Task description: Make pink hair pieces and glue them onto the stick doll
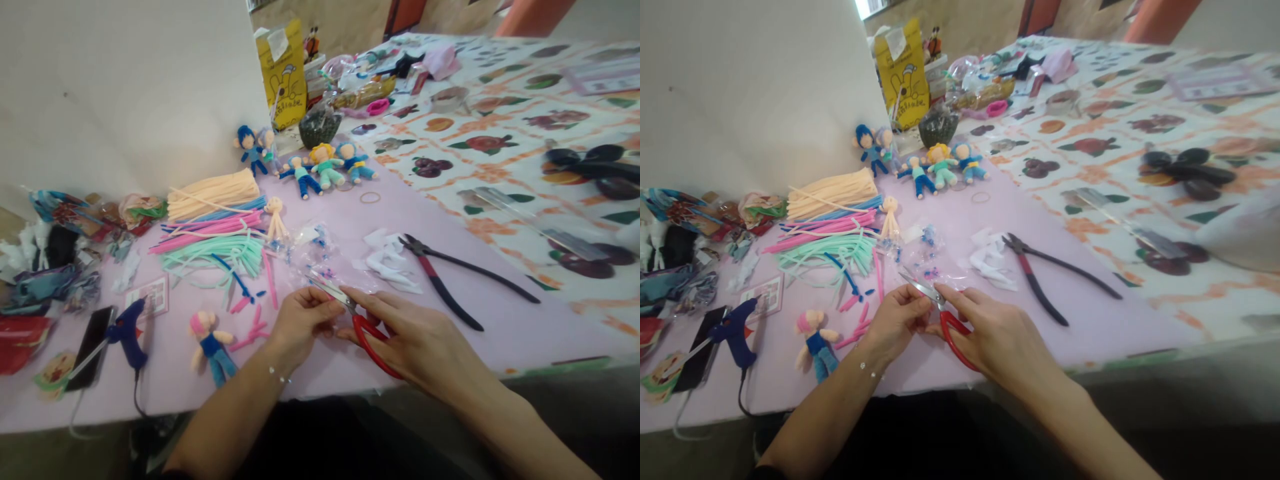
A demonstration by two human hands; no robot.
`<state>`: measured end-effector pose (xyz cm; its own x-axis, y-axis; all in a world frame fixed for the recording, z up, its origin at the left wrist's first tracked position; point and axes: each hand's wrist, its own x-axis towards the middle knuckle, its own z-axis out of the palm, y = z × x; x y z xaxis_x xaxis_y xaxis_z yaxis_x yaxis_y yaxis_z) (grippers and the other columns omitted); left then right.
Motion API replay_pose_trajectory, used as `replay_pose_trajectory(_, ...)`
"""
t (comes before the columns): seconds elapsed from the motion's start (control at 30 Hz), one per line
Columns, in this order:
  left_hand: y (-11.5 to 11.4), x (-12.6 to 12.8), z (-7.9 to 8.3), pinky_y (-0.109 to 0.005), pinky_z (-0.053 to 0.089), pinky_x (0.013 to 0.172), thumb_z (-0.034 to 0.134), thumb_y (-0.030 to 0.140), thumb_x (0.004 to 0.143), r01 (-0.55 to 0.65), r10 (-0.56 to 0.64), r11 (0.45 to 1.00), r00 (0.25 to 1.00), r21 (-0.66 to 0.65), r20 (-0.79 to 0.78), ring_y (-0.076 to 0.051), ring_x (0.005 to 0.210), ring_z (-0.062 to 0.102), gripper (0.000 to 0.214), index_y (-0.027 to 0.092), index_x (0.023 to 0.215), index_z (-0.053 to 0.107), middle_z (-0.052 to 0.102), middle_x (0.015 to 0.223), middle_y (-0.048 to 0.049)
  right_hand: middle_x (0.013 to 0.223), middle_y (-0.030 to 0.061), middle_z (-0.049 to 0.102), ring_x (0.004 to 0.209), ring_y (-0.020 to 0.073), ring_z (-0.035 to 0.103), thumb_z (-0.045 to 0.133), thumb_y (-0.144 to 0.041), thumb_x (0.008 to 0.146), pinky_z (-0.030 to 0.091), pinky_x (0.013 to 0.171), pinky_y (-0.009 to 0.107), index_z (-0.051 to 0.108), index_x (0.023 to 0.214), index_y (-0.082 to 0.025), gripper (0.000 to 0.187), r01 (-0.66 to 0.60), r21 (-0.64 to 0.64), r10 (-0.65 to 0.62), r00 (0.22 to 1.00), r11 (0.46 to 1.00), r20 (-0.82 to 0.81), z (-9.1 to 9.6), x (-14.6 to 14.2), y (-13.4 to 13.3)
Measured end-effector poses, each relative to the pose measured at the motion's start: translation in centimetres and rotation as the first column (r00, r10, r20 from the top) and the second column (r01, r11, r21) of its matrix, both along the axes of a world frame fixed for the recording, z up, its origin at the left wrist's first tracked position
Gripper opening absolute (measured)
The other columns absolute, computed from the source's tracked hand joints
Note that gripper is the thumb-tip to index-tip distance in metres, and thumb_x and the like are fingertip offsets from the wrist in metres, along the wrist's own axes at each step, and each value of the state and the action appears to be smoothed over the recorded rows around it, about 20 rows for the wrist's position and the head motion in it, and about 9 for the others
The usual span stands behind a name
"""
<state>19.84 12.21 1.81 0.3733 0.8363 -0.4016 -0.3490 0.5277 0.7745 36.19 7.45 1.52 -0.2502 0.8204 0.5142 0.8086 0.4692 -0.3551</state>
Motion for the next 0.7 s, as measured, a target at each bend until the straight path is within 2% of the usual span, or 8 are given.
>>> replay_pose_trajectory(0.2, -0.05, 0.09, 0.18, -0.021, 0.028, 0.041, 0.096, 0.040, 0.034, -0.018, 0.019, 0.999, 1.000, -0.036, 0.015, -0.006, 0.041, 0.044, 0.051, 0.016, 0.058, 0.057, 0.057, 0.049, 0.0041, 0.089, 0.0075, 0.075, 0.065, 0.0180, 0.068, 0.055, -0.033, 0.095, 0.052, 0.057, 0.028, 0.064, 0.129, -0.020, 0.038, 0.012, -0.001, -0.012, 1.000, 1.000, 0.012, -0.34, 0.23, -0.11)
replay_pose_trajectory(0.37, 0.11, 0.00, 0.19, -0.020, 0.028, 0.040, 0.096, 0.047, 0.031, -0.014, 0.015, 0.999, 1.000, -0.031, 0.012, -0.007, 0.041, 0.046, 0.057, 0.016, 0.059, 0.057, 0.060, 0.051, 0.0029, 0.088, 0.0075, 0.076, 0.064, 0.0184, 0.069, 0.050, -0.029, 0.097, 0.053, 0.054, 0.027, 0.064, 0.127, -0.017, 0.036, -0.010, 0.072, 0.008, 1.000, 0.997, 0.028, -0.42, 0.20, 0.10)
replay_pose_trajectory(0.53, 0.21, -0.18, 0.01, -0.020, 0.029, 0.042, 0.096, 0.044, 0.037, 0.019, -0.018, 1.000, 0.999, -0.024, 0.030, -0.007, 0.043, 0.048, 0.053, 0.016, 0.060, 0.057, 0.058, 0.051, 0.0042, 0.083, 0.0077, 0.075, 0.062, 0.0183, 0.069, 0.045, -0.032, 0.101, 0.052, 0.052, 0.028, 0.066, 0.122, -0.016, 0.034, -0.022, 0.122, 0.022, 1.000, 0.992, 0.008, -0.32, 0.07, 0.41)
replay_pose_trajectory(0.7, 0.12, -0.14, 0.17, -0.020, 0.029, 0.041, 0.096, 0.044, 0.033, -0.019, 0.021, 0.998, 0.999, -0.059, 0.041, -0.007, 0.043, 0.048, 0.055, 0.016, 0.060, 0.057, 0.060, 0.054, 0.0036, 0.077, 0.0065, 0.073, 0.063, 0.0196, 0.069, 0.049, -0.038, 0.100, 0.053, 0.055, 0.029, 0.066, 0.122, -0.017, 0.034, -0.013, 0.079, 0.017, 0.999, 0.997, -0.052, -0.22, 0.71, 0.59)
